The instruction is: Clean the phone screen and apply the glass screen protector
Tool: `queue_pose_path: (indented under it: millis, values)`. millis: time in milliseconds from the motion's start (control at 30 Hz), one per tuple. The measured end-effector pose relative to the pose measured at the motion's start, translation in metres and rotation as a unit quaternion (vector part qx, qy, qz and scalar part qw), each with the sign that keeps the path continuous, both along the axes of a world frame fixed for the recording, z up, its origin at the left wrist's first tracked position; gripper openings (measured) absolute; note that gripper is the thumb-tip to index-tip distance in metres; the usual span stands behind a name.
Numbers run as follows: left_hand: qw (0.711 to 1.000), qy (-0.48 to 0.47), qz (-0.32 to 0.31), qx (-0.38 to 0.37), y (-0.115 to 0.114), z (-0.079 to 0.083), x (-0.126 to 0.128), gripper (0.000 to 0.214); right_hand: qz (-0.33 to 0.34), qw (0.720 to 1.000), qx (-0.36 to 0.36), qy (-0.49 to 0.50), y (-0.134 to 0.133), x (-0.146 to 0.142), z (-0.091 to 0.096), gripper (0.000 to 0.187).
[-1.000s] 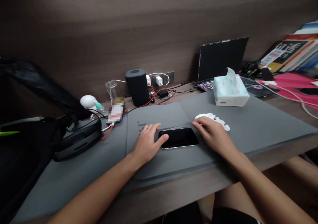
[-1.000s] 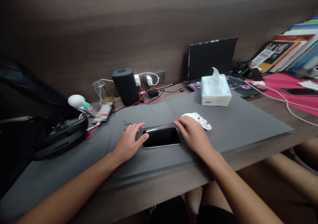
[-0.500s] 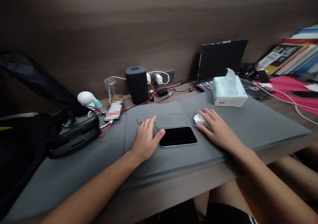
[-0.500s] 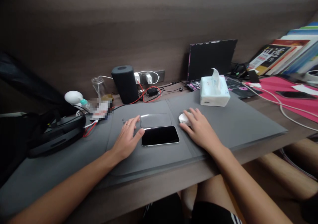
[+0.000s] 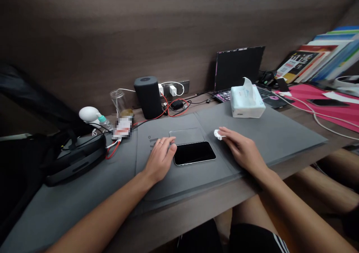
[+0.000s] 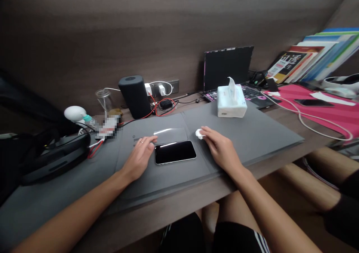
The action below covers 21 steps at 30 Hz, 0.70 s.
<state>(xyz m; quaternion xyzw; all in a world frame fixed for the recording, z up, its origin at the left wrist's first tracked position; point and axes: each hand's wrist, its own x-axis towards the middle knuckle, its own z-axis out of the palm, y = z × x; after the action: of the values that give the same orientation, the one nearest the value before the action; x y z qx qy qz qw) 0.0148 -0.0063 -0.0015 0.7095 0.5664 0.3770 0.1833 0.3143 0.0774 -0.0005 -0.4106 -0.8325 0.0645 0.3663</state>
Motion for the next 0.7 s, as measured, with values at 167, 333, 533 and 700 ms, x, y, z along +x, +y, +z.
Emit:
queue_pose_path:
  millis: [167,333,533,700]
  values:
    - [1.0,-0.016,0.002,-0.011,0.0,0.002,-0.001,0.053,0.097,0.993,-0.021,-0.072,-0.029,-0.03,-0.003,0.035]
    - [1.0,-0.016,0.006,-0.007,0.0,0.002,-0.001,0.055,0.096,0.984,-0.022,-0.147,-0.043,-0.061,-0.003,0.039]
    - [1.0,-0.027,0.005,-0.005,0.0,-0.004,-0.003,0.059,0.173,0.973,-0.01,-0.149,-0.06,-0.112,0.005,0.041]
    - [1.0,-0.03,0.006,-0.003,-0.001,-0.004,-0.004,0.06,0.201,0.968,-0.008,-0.147,-0.073,-0.116,0.006,0.042]
